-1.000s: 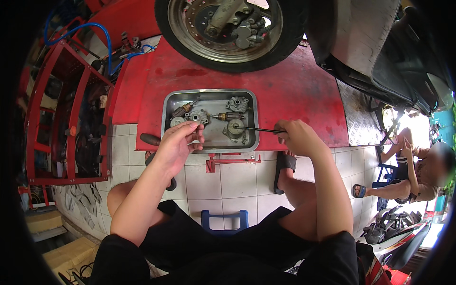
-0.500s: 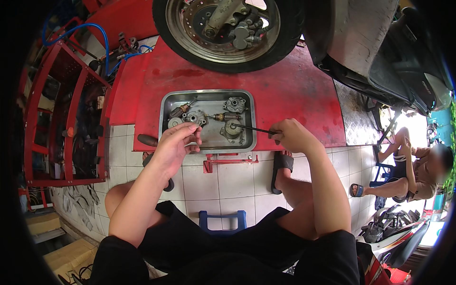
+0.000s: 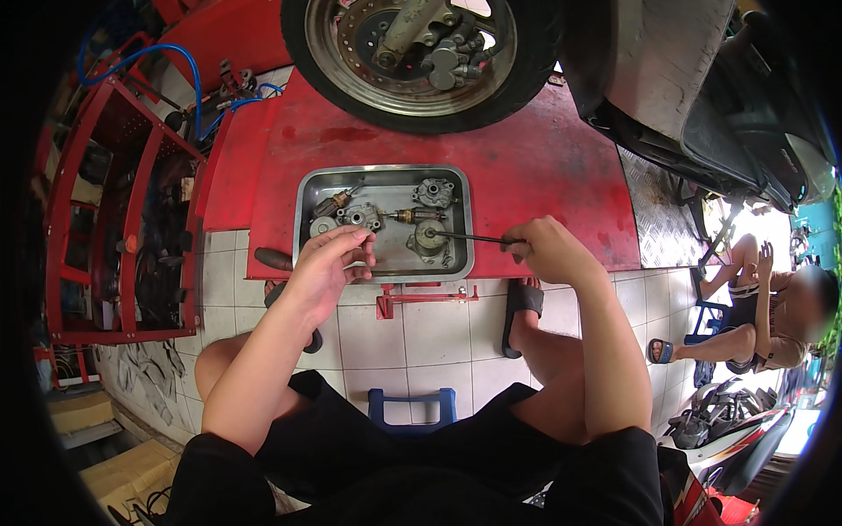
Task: The person disassembles a cylindrical scooter part using a screwdriver, removes internal components, and places them in a metal tray. They then reassemble the part by inserting the components back into the housing.
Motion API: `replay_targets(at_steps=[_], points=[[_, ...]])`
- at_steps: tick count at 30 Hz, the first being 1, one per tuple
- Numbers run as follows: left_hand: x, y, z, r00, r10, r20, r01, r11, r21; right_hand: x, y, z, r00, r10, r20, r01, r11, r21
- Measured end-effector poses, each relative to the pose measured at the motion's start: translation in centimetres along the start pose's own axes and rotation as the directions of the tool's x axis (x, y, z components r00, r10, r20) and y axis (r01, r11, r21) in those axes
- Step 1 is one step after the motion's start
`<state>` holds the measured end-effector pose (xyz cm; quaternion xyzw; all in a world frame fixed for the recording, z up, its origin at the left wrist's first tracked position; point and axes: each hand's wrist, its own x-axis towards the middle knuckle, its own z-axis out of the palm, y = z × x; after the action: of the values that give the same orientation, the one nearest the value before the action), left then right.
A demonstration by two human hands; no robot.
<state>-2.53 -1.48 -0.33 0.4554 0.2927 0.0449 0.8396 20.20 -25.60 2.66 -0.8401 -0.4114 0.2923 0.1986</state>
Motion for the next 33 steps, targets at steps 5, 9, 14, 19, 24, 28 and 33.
replay_targets(at_steps=[5,9,14,19,24,28,33], points=[[0.2,-0.2,0.0,1.000,-0.001,-0.008,0.002,1.000,0.012,-0.4,-1.6,-0.9,0.995,0.004,-0.102,-0.006,1.000,-0.020],[0.3,-0.2,0.0,1.000,-0.006,0.003,0.006,1.000,0.012,0.0,0.0,-0.1,1.000,-0.015,-0.023,0.014,0.998,-0.058],[0.4,-0.3,0.1,1.000,-0.011,-0.006,0.011,1.000,0.012,0.2,0.4,0.2,1.000,0.004,-0.027,-0.006,0.999,-0.043],[0.3,-0.3,0.1,1.000,-0.012,-0.004,0.012,1.000,0.006,0.1,0.2,0.1,1.000,0.016,0.013,-0.016,0.999,-0.035],[0.2,-0.2,0.0,1.000,-0.007,-0.003,0.007,1.000,0.001,0.1,-0.2,-0.1,1.000,-0.004,0.000,0.004,0.999,0.038],[0.1,-0.2,0.1,1.000,-0.004,-0.002,0.004,1.000,-0.002,0.2,-0.5,-0.3,0.999,-0.018,-0.027,0.018,1.000,0.007],[0.1,-0.2,0.0,1.000,-0.002,0.008,0.002,1.000,-0.009,0.1,-0.3,-0.2,1.000,0.014,0.005,-0.014,0.997,-0.071]])
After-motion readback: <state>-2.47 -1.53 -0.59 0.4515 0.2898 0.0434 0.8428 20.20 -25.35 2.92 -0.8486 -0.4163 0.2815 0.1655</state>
